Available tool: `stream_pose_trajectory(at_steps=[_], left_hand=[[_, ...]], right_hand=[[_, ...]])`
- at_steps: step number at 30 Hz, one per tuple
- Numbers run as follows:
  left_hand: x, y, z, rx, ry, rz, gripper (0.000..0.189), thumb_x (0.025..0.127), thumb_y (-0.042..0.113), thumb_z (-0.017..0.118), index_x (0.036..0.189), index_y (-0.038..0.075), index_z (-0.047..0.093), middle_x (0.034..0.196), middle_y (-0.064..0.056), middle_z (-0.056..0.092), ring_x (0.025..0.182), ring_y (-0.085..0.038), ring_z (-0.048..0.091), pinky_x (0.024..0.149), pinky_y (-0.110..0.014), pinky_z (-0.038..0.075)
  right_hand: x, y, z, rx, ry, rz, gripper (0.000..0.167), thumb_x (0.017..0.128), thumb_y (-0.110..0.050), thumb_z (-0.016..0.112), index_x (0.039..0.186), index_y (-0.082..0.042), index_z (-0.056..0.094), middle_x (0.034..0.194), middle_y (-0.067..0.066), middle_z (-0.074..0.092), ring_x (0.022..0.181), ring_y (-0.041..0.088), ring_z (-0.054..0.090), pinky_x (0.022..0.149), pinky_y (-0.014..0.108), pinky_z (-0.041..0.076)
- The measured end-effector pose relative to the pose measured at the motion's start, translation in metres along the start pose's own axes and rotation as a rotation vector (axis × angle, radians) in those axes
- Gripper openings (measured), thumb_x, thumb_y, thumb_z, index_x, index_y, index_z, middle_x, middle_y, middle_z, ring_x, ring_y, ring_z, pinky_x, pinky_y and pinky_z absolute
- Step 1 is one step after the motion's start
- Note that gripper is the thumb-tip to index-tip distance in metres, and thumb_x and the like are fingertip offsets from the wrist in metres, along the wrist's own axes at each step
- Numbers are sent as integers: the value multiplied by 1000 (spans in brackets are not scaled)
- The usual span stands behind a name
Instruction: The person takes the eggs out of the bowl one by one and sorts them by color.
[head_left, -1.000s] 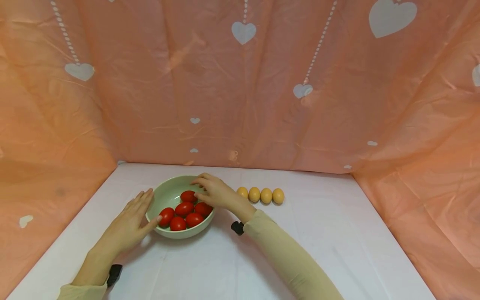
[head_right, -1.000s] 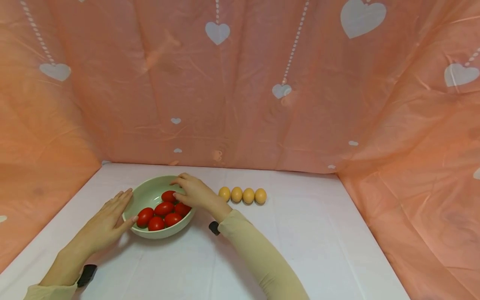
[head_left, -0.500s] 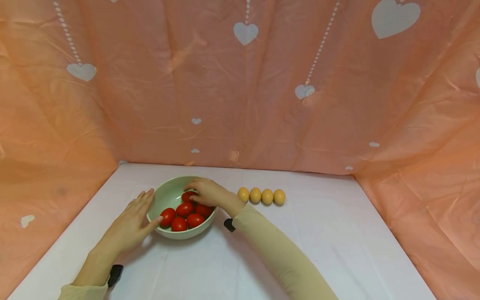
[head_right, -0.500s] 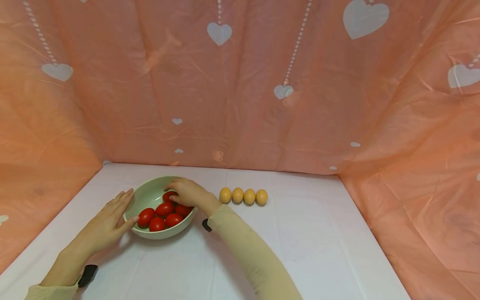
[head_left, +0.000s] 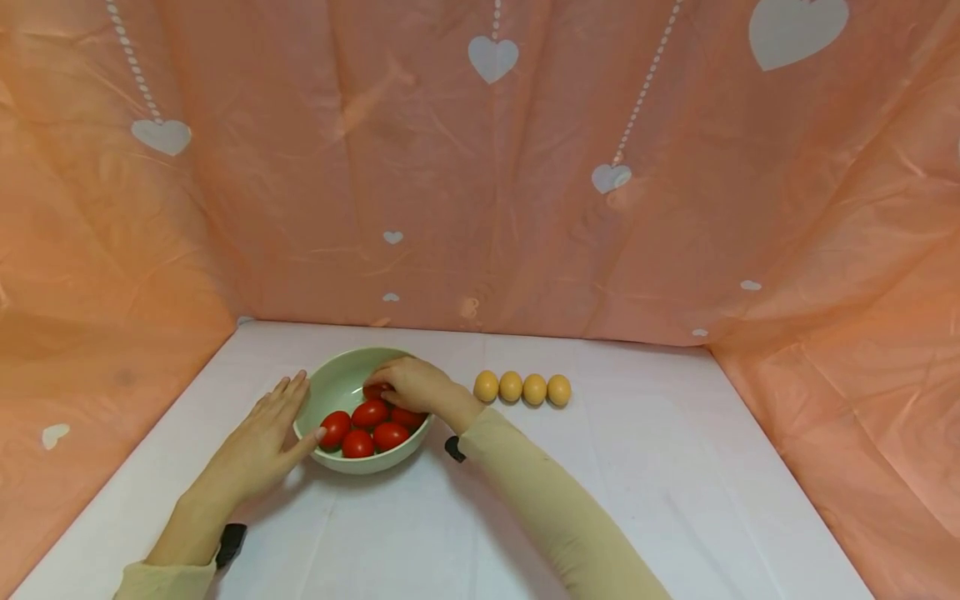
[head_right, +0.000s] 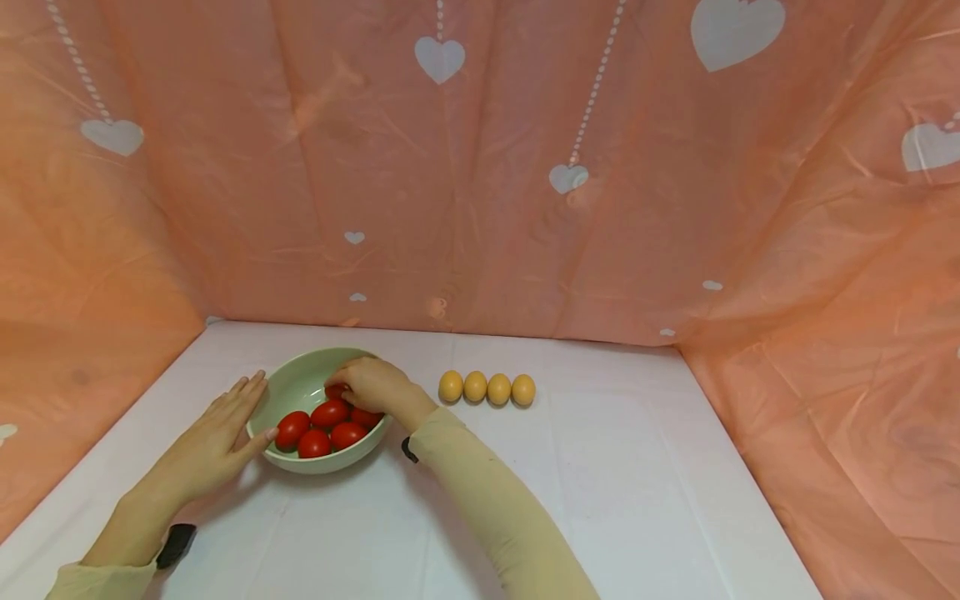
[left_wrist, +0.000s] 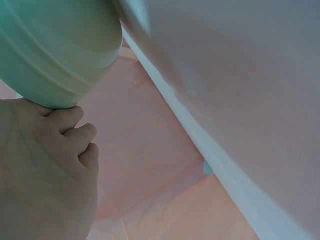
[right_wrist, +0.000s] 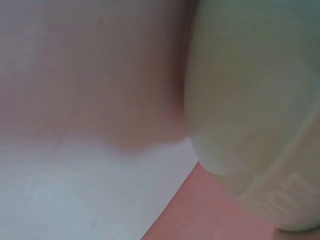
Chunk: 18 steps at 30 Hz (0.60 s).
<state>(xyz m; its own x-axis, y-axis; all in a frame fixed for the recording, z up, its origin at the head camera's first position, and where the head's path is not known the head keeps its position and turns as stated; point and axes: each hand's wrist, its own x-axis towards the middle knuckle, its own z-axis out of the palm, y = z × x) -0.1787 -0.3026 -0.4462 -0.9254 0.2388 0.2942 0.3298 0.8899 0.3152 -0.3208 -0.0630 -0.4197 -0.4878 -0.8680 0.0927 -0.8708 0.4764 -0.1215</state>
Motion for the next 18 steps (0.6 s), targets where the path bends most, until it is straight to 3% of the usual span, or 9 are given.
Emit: stream_pose_trajectory(at_steps=[10,18], left_hand=[[0,0,-1,0,0,-1,84,102,45,63,159,-8,31,167,-27,26,153,-49,24,128,-55,15],[-2,0,0,-2,10,5,84,102,45,63,159,-8,30,167,-27,27,152,-50,26,127,-58,18]], right_hand=[[-3,-2,2,-25,-3,55,33,103,-16,67,135,-22,71,134,0,67,128,13,60,112,22,43],[-4,-4,2,-23,16,47,34,103,-17,68,136,-21,70,130,1,67,123,14,61,110,21,44]])
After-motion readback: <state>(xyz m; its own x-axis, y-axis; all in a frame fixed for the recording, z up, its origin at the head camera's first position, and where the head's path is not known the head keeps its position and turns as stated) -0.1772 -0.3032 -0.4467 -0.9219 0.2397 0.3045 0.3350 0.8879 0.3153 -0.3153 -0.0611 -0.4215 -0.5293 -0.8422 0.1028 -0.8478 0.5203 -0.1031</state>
